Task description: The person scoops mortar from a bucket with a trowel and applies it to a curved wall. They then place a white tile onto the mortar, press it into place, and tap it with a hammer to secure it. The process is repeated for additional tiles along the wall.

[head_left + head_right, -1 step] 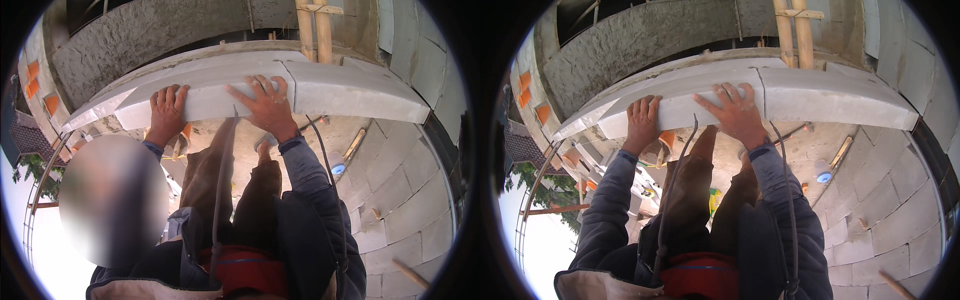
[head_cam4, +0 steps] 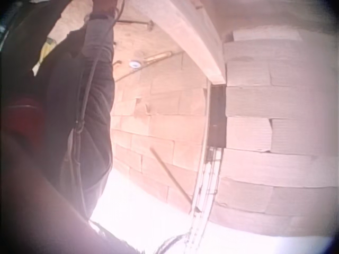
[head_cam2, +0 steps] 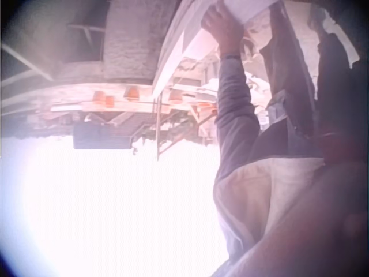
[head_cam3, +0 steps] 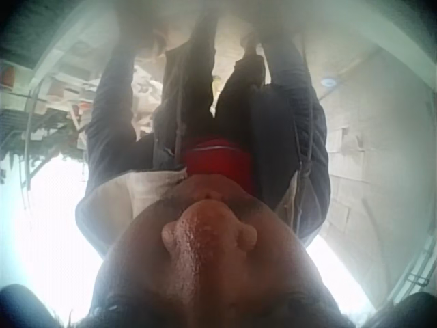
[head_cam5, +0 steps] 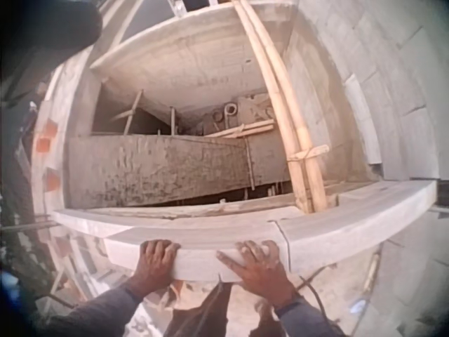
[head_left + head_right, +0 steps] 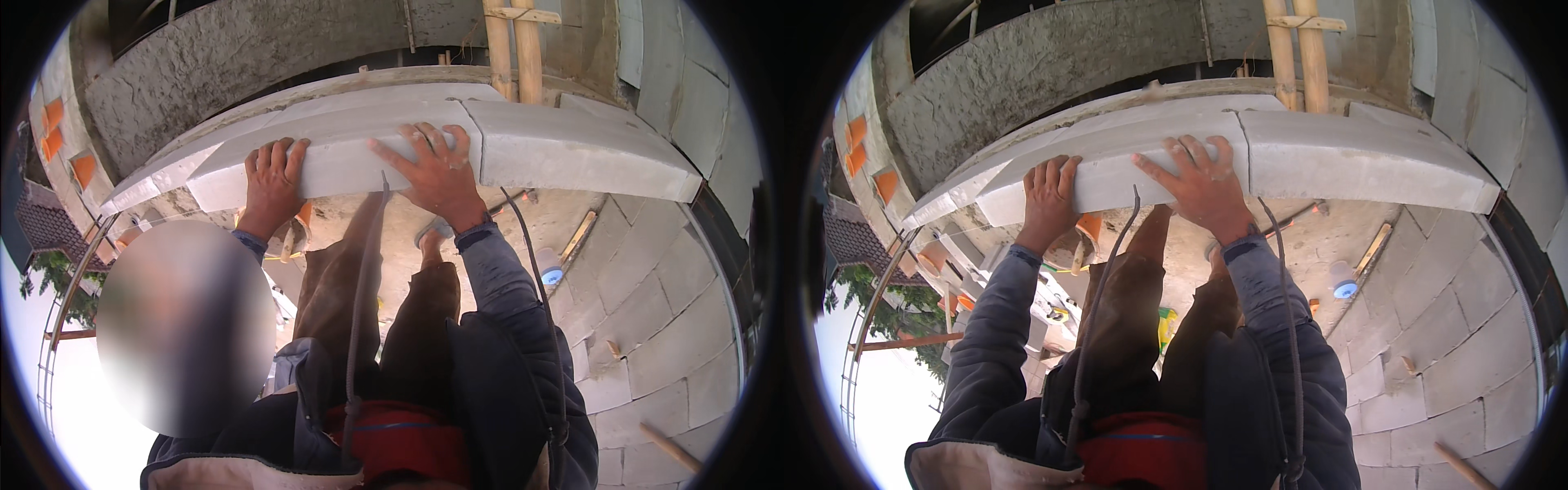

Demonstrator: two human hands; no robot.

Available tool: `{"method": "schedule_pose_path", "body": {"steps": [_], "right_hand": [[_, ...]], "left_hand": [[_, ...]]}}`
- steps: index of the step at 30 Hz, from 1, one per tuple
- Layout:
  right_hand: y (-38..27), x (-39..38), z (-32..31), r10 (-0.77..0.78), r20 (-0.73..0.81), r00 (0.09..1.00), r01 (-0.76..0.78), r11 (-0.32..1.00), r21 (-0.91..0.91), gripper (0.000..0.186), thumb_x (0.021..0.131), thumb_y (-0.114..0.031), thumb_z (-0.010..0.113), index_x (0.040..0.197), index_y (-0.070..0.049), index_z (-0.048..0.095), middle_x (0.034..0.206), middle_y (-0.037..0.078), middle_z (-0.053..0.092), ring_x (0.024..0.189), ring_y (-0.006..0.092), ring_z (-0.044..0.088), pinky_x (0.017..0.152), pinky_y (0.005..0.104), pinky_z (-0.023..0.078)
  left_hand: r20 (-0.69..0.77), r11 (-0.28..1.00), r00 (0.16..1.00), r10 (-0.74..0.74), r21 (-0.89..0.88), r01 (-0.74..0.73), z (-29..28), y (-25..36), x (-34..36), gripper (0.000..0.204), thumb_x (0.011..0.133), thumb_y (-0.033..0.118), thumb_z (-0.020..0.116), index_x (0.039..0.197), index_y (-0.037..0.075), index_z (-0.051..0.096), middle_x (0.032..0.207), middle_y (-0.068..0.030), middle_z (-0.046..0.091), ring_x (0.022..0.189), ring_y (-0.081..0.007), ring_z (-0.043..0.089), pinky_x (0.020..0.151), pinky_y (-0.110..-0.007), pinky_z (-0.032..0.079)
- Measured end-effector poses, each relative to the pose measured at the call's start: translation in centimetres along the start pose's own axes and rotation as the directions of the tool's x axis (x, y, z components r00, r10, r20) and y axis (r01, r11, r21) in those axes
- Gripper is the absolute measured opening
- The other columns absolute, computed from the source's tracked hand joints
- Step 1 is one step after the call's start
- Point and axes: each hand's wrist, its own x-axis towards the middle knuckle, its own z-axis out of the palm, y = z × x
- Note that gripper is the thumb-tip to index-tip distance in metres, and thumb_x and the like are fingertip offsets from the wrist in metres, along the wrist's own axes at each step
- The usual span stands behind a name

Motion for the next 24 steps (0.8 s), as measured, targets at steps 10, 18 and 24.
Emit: {"method": "schedule_pose_path", "body": {"steps": [10, 18, 24], "right_hand": [[0.7, 0.4, 0.7, -0.013, -0.013, 1.000, 0.012, 1.000, -0.007, 0.101, 0.062, -0.042, 0.094, 0.156, -0.045, 0.056, 0.137, 0.004, 0.063, 0.128, 0.0254, 0.059, 0.110, 0.0592, 0.036], [-2.5, -3.5, -0.9, -0.068, -0.283, 0.957, 0.094, 0.992, 0.082, 0.065, 0.079, -0.041, 0.089, 0.140, -0.029, 0.070, 0.134, 0.005, 0.066, 0.127, 0.0270, 0.061, 0.113, 0.0604, 0.040], [-0.3, -22.7, 10.2, 0.452, 0.254, 0.855, -0.494, 0.561, 0.664, 0.036, 0.092, -0.024, 0.080, 0.120, -0.004, 0.071, 0.116, 0.016, 0.073, 0.113, 0.0360, 0.070, 0.100, 0.0460, 0.054]], "left_hand": [[-0.007, 0.998, 1.000, 0.018, 0.059, -0.018, 0.8, -0.7, 0.8, 0.093, 0.070, 0.005, 0.083, 0.155, 0.016, 0.047, 0.145, -0.0119, 0.055, 0.136, -0.0337, 0.051, 0.116, -0.056, 0.035], [0.094, 0.992, 0.995, -0.036, 0.122, 0.025, 0.9, 0.3, 0.5, 0.130, 0.053, 0.046, 0.104, 0.161, 0.020, 0.037, 0.165, -0.0132, 0.038, 0.155, -0.0368, 0.036, 0.129, -0.061, 0.022], [0.005, 0.975, 0.998, -0.057, 0.216, 0.055, 1.1, 2.5, -1.2, 0.145, 0.054, 0.062, 0.102, 0.171, 0.024, 0.025, 0.178, -0.0120, 0.021, 0.166, -0.0356, 0.019, 0.131, -0.068, 0.010]]}}
